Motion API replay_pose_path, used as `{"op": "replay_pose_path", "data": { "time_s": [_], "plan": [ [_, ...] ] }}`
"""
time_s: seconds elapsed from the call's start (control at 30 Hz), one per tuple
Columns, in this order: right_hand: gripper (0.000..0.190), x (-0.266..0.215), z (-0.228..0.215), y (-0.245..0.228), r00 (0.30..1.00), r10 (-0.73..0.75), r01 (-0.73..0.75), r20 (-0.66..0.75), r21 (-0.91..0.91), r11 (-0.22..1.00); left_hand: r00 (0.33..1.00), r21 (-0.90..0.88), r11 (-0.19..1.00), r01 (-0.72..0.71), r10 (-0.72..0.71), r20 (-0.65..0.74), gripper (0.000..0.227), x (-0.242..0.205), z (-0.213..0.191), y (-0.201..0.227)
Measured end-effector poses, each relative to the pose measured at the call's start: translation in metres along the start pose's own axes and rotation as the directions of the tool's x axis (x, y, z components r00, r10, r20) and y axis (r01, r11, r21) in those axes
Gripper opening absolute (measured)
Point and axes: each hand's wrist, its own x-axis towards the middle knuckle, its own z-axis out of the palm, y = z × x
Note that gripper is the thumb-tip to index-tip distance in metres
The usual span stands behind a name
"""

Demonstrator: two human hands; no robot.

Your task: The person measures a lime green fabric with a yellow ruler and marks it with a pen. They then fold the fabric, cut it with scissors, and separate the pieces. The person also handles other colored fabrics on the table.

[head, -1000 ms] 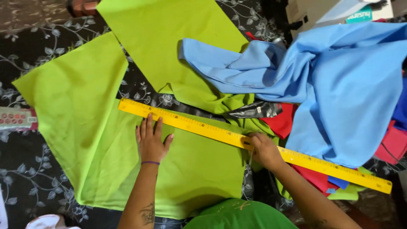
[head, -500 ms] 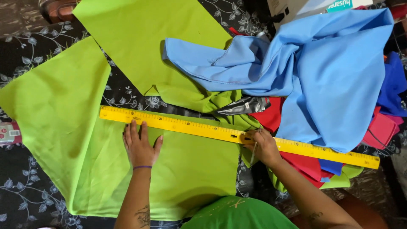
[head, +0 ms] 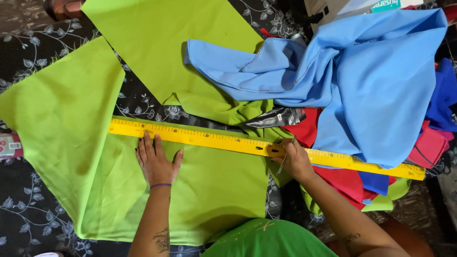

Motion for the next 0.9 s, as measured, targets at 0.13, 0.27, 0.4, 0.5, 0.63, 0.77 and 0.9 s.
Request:
{"op": "replay_pose_path", "data": {
  "time_s": [0.13,0.27,0.4,0.5,0.63,0.77,0.9],
  "plan": [
    [0.062,0.002,0.001,-0.003,1.0,0.0,0.002,0.021,-0.058,0.998,1.0,-0.022,1.0,0.006,-0.007,-0.021,0.097,0.001,-0.001,0.001],
    [0.061,0.0,0.001,-0.001,1.0,-0.008,0.009,0.015,-0.058,0.998,1.0,-0.015,1.0,0.008,-0.009,-0.014,0.098,0.0,-0.001,0.0],
    [0.062,0.0,-0.004,-0.001,1.0,-0.006,0.007,0.017,-0.065,0.998,1.0,-0.013,1.0,0.001,-0.001,-0.007,0.095,0.001,-0.002,0.0],
    [0.061,-0.001,-0.004,0.003,1.0,-0.012,0.013,0.012,-0.082,0.997,1.0,-0.013,1.0,-0.003,0.003,-0.003,0.093,0.0,-0.001,-0.002],
    [0.06,0.0,0.0,0.009,1.0,-0.014,0.014,0.009,-0.095,0.995,1.0,-0.019,1.0,-0.009,0.009,-0.012,0.09,-0.001,0.0,-0.001],
    [0.065,0.002,0.003,0.023,0.999,-0.029,0.031,0.016,-0.114,0.993,1.0,-0.006,1.0,-0.005,0.005,-0.018,0.089,0.0,0.003,-0.003],
    [0.068,0.01,0.004,0.028,0.992,-0.121,0.124,0.031,-0.125,0.984,1.0,-0.005,1.0,-0.004,0.003,-0.022,0.09,-0.001,0.008,-0.006]
  ]
}}
